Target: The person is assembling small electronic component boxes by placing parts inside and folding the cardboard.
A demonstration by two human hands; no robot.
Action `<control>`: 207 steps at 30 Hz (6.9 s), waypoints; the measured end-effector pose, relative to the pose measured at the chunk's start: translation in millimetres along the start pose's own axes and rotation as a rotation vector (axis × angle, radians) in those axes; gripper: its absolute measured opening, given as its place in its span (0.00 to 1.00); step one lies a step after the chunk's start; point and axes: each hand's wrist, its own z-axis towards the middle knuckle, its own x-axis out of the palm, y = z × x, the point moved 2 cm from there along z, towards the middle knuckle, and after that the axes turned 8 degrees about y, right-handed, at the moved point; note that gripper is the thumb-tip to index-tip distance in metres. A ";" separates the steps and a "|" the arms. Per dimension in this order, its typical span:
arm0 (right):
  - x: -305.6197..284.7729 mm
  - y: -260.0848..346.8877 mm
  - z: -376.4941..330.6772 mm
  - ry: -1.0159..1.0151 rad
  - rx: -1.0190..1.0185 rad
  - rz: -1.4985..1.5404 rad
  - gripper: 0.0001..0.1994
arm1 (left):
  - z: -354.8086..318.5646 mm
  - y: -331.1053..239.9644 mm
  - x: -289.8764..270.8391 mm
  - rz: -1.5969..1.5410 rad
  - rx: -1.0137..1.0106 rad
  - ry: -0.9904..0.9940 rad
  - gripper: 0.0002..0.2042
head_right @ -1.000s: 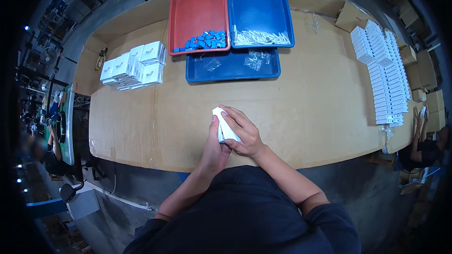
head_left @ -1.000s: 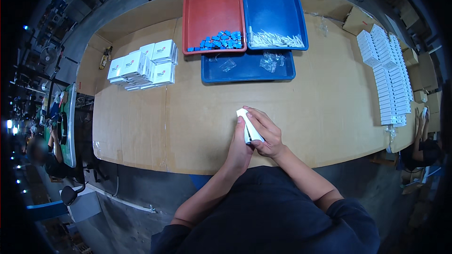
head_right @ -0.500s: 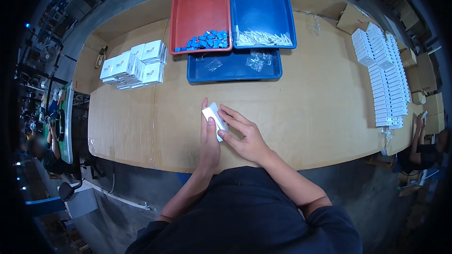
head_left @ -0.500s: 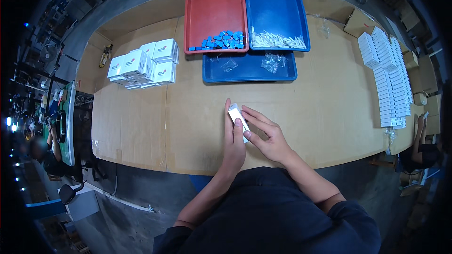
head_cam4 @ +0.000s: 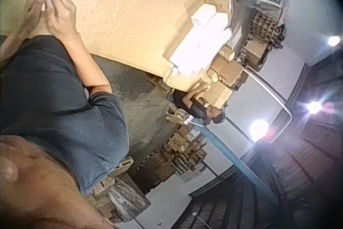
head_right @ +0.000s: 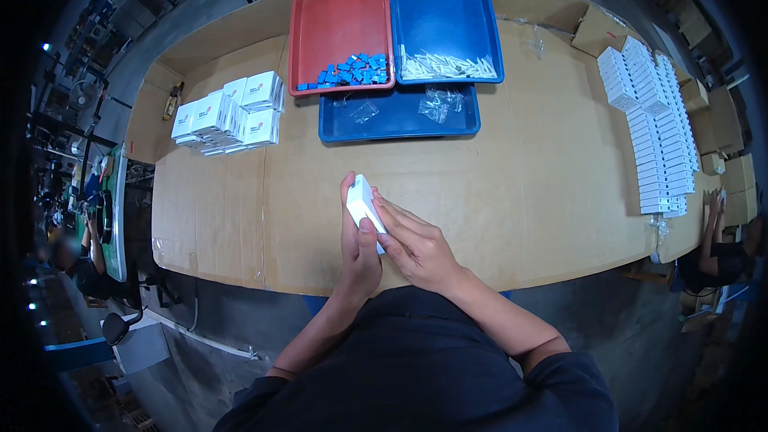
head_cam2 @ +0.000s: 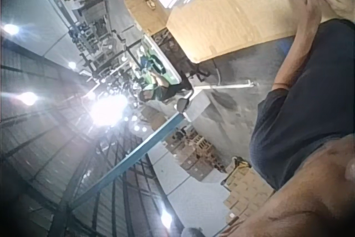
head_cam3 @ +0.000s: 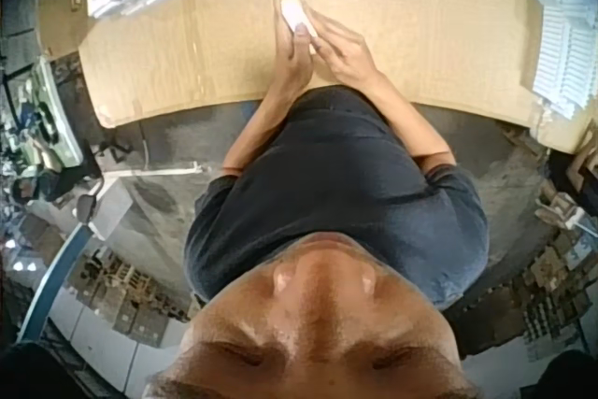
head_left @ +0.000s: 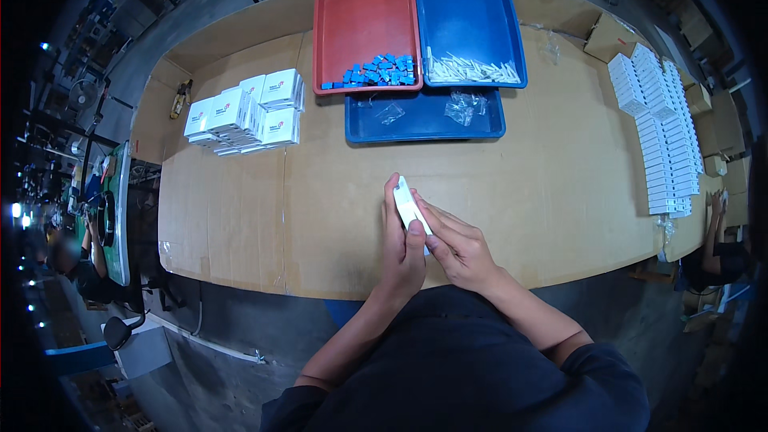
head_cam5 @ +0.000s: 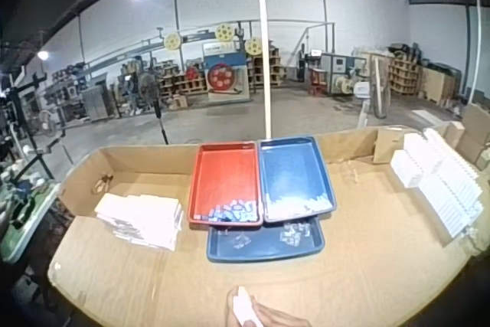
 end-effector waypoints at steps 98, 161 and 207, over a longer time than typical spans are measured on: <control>5.0 -34.6 16.2 -0.003 -0.255 -0.076 0.39 | -10.1 8.8 -5.8 -0.843 -0.518 0.014 0.34; 24.7 -59.6 -23.3 0.006 -0.137 -0.393 0.22 | -16.5 65.3 -8.1 -0.447 -0.529 -0.177 0.25; 37.5 2.0 -14.4 -0.131 0.029 -0.087 0.25 | -17.2 16.2 5.1 -0.370 0.002 -0.080 0.43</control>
